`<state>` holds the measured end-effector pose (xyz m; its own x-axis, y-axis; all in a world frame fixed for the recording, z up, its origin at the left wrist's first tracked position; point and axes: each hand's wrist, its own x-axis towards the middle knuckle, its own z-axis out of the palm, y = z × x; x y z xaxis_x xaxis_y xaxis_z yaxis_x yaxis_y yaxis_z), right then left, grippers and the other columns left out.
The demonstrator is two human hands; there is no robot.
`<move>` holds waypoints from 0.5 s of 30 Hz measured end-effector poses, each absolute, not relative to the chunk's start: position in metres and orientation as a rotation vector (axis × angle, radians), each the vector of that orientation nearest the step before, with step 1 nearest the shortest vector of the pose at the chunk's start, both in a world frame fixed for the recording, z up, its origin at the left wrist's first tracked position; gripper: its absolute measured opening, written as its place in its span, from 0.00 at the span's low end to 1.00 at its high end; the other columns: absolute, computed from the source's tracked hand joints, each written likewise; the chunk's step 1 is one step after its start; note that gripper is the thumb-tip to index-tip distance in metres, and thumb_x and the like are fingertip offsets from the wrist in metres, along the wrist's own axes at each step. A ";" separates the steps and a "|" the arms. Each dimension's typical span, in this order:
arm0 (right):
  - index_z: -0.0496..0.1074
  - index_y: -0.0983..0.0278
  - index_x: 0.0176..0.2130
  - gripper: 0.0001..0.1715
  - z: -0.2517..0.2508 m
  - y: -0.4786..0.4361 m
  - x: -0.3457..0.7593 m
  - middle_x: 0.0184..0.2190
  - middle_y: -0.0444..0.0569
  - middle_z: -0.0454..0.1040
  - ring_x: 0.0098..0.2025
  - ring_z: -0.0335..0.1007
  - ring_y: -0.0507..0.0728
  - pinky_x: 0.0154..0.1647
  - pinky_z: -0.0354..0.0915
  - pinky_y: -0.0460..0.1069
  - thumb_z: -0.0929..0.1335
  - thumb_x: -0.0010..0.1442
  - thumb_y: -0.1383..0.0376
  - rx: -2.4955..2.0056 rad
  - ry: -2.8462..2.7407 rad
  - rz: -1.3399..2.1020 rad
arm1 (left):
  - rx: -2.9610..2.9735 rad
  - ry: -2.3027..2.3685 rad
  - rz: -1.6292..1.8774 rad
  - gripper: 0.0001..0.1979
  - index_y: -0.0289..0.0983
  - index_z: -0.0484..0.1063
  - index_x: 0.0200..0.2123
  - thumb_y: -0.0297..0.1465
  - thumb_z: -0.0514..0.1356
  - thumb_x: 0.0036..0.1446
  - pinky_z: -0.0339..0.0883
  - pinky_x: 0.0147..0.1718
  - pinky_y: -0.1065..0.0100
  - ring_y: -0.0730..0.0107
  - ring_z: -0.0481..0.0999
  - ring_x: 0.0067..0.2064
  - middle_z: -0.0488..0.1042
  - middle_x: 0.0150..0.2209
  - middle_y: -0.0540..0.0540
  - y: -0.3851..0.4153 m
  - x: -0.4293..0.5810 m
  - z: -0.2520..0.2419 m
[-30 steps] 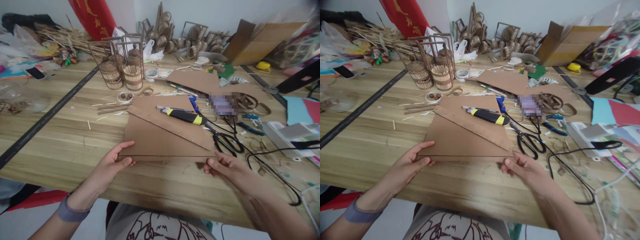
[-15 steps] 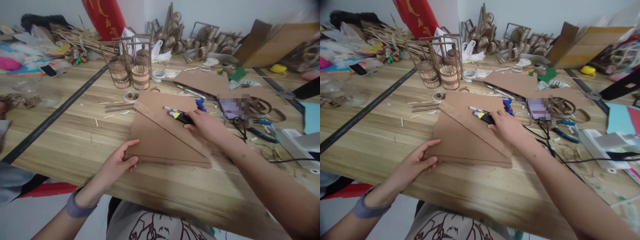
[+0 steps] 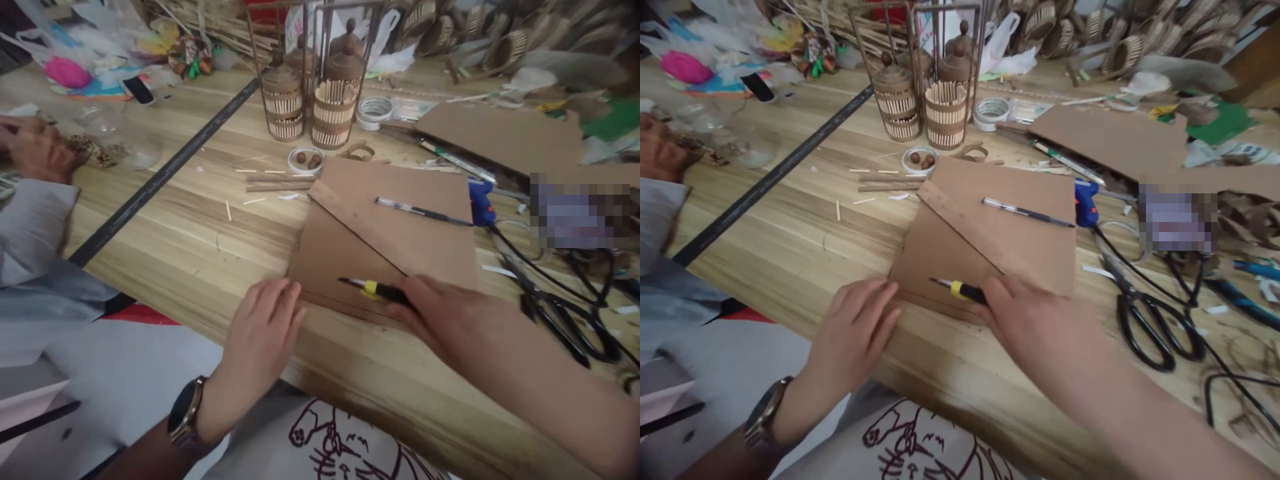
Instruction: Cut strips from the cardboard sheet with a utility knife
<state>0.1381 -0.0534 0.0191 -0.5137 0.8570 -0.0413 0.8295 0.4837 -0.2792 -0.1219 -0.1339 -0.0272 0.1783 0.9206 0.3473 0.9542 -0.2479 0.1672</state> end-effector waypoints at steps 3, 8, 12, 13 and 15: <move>0.73 0.57 0.35 0.20 0.009 -0.064 0.121 0.21 0.50 0.74 0.16 0.61 0.55 0.19 0.40 0.50 0.59 0.67 0.51 -1.415 -2.868 0.145 | -2.406 -1.712 -0.649 0.13 0.28 0.72 0.51 0.26 0.53 0.67 0.71 0.56 0.55 0.52 0.73 0.57 0.76 0.53 0.35 -0.142 -0.117 -0.037; 0.71 0.57 0.35 0.18 0.001 -0.060 0.106 0.22 0.50 0.75 0.15 0.65 0.56 0.18 0.37 0.50 0.58 0.69 0.55 -1.300 -3.026 -0.109 | -2.405 -1.709 -0.685 0.14 0.25 0.72 0.51 0.25 0.54 0.67 0.75 0.54 0.54 0.52 0.74 0.56 0.78 0.51 0.34 -0.143 -0.115 -0.043; 0.69 0.57 0.33 0.14 0.001 -0.057 0.099 0.21 0.49 0.74 0.15 0.67 0.56 0.19 0.35 0.49 0.60 0.67 0.57 -1.293 -3.064 -0.170 | -2.400 -1.736 -0.740 0.14 0.24 0.74 0.50 0.25 0.54 0.67 0.76 0.53 0.54 0.51 0.75 0.55 0.78 0.50 0.34 -0.142 -0.115 -0.042; 0.69 0.58 0.33 0.14 0.002 -0.057 0.097 0.20 0.48 0.73 0.14 0.67 0.56 0.19 0.34 0.49 0.61 0.67 0.57 -1.285 -3.073 -0.172 | -2.402 -1.747 -0.748 0.14 0.24 0.74 0.50 0.25 0.54 0.67 0.76 0.53 0.54 0.51 0.75 0.55 0.78 0.50 0.34 -0.142 -0.115 -0.042; 0.68 0.59 0.32 0.14 0.004 -0.057 0.095 0.19 0.47 0.72 0.14 0.67 0.56 0.19 0.34 0.49 0.61 0.67 0.57 -1.264 -3.090 -0.176 | -2.400 -1.755 -0.768 0.14 0.23 0.74 0.50 0.25 0.55 0.67 0.76 0.53 0.54 0.51 0.75 0.55 0.78 0.50 0.34 -0.142 -0.115 -0.042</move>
